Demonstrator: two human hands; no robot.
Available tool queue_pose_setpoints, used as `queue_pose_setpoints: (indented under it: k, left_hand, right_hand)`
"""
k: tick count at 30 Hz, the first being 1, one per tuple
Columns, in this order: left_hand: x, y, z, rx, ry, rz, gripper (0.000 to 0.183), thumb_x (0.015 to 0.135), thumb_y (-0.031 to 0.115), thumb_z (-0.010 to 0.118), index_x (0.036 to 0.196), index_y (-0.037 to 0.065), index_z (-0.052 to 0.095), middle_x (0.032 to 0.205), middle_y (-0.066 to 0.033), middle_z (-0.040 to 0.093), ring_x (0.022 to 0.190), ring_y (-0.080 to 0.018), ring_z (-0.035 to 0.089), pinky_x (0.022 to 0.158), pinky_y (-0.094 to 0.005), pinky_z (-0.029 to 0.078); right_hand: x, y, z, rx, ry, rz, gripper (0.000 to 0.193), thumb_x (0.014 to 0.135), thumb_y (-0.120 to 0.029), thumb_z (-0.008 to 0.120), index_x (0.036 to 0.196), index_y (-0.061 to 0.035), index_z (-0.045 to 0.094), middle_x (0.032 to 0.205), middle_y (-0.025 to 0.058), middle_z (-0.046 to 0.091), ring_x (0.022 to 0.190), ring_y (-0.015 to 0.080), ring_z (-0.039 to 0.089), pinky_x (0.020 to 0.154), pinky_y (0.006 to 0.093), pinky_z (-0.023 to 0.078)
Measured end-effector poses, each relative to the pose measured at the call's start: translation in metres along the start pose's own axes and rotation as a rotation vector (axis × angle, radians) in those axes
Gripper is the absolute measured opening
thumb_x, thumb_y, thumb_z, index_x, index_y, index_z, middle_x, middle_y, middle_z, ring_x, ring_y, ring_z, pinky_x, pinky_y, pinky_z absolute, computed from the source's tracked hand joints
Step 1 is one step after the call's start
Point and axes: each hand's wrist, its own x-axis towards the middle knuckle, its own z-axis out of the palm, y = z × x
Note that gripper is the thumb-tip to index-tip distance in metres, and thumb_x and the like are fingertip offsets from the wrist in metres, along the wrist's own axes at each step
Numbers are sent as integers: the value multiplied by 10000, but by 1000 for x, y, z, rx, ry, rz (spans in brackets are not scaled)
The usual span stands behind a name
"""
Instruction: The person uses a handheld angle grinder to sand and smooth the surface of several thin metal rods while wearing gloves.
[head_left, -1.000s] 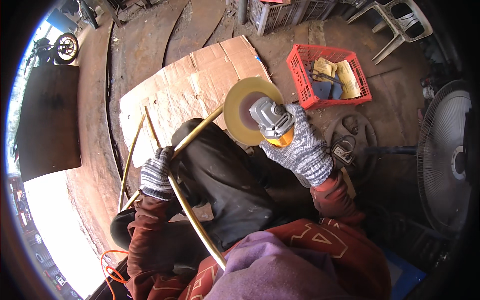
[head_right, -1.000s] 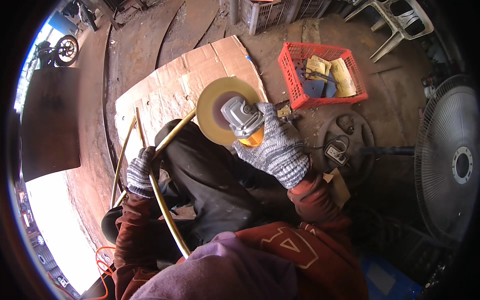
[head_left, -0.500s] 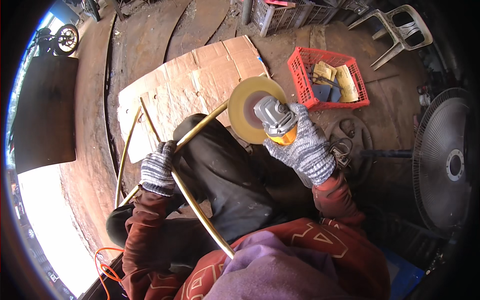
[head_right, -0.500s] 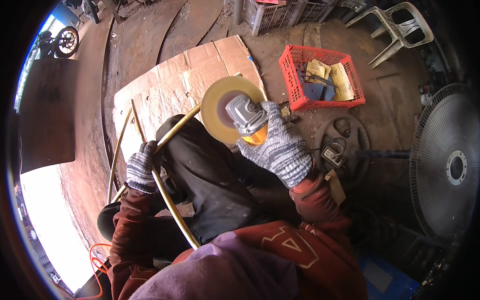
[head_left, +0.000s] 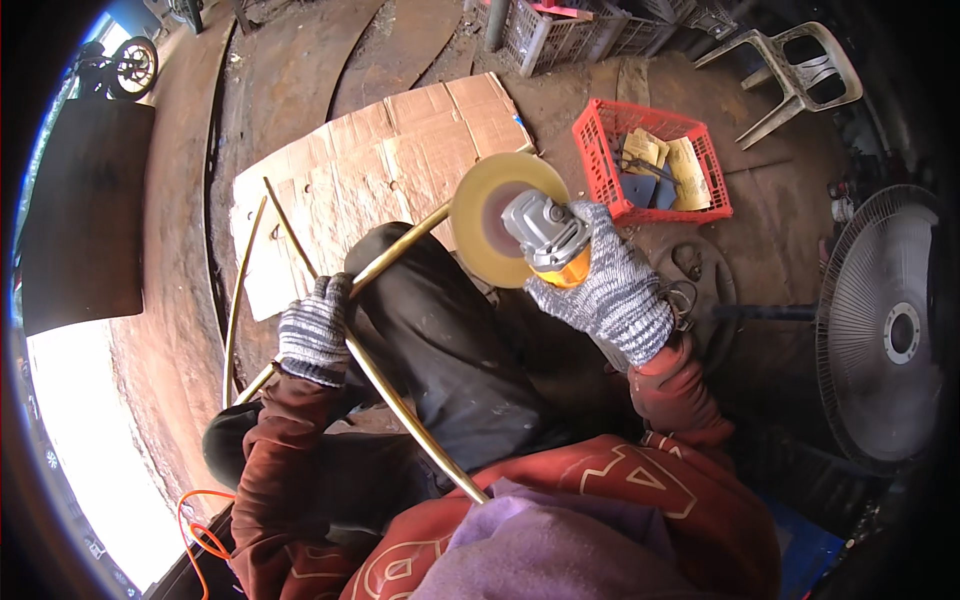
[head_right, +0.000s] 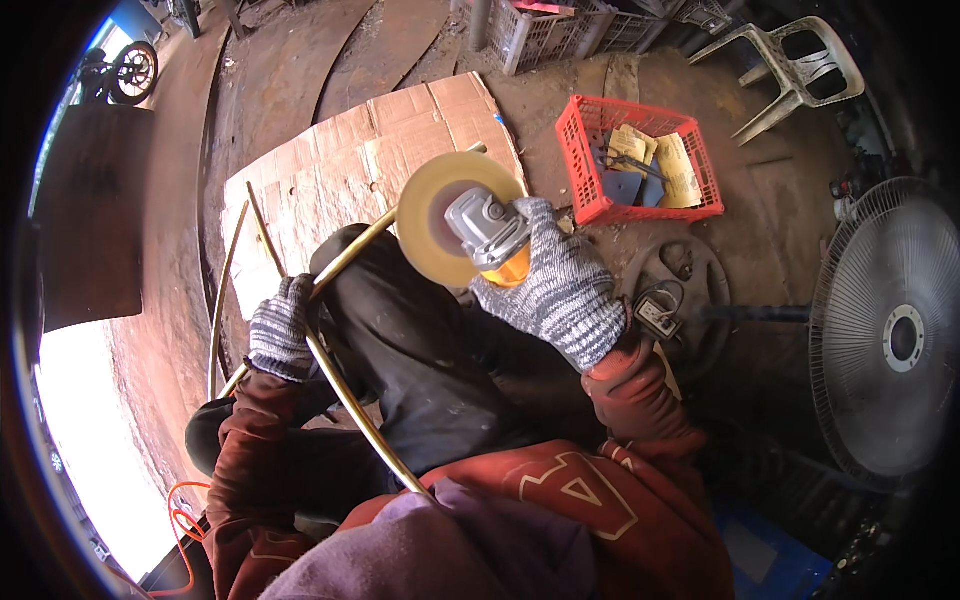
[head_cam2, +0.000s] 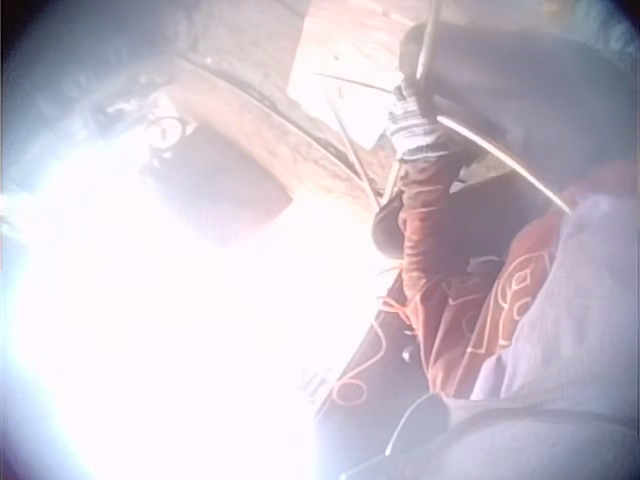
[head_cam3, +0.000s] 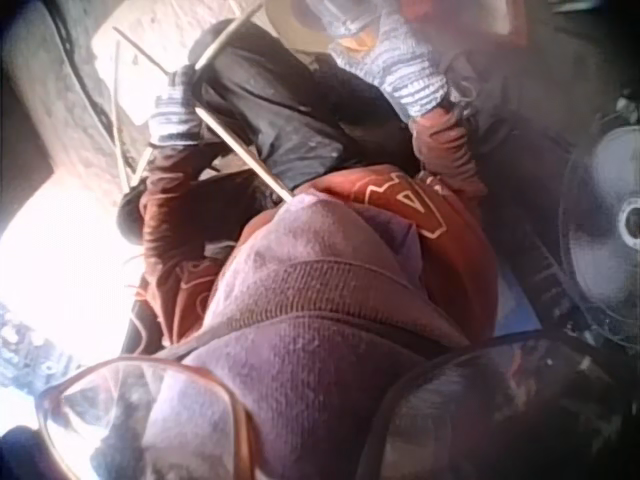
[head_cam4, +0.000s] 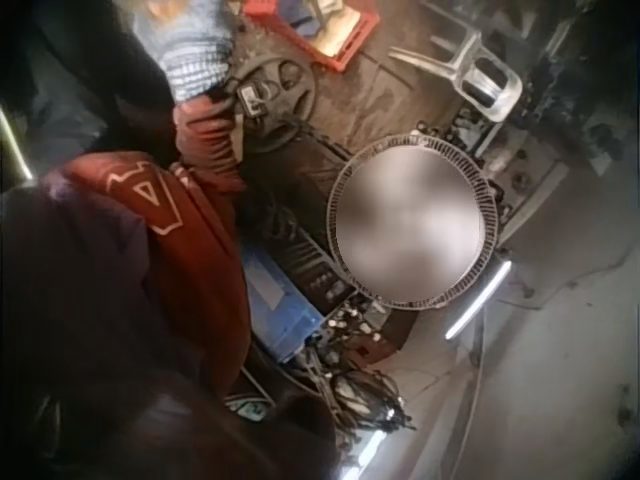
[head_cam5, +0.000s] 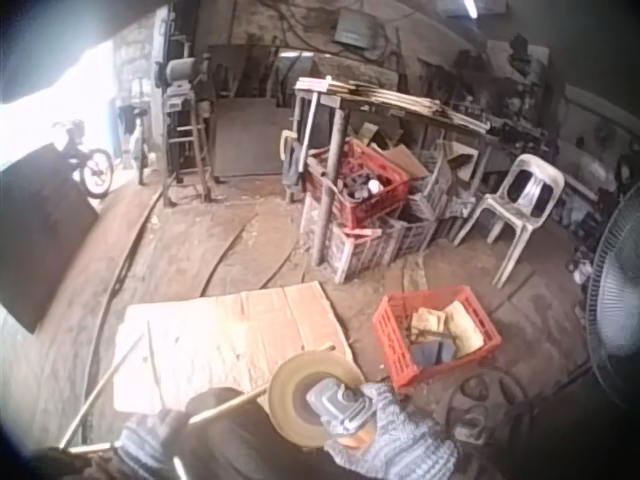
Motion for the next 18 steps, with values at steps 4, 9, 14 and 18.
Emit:
queue_pose_setpoints:
  k: [4,9,14,18]
  left_hand:
    - [0,0,-2,36,-38,-5,392,892,88,582,1283,122,578,1087,-151,649,808,-364,694,730,-476,540]
    - [8,7,2,46,-77,43,409,902,103,578,1309,101,541,1125,-145,636,871,-354,690,768,-465,532]
    - [0,1,-10,72,-80,23,387,945,168,583,1325,100,550,1122,-157,653,867,-374,676,765,-481,525]
    - [6,1,-8,128,-77,51,394,944,133,568,1335,98,530,1117,-151,648,874,-348,684,755,-468,527]
  right_hand:
    - [4,-4,-8,-64,-41,38,857,714,-404,889,1364,-104,418,1158,207,674,985,419,692,844,499,568]
    - [-11,-12,0,-80,-85,-48,895,713,-446,877,1398,-121,401,1111,201,687,979,425,695,836,505,570]
    - [-4,2,-4,-57,-55,75,871,707,-431,881,1384,-126,427,1142,193,687,998,425,694,844,495,573]
    - [-14,17,-23,143,46,61,805,706,-342,908,1337,-91,476,1165,177,669,1051,356,690,904,449,556]
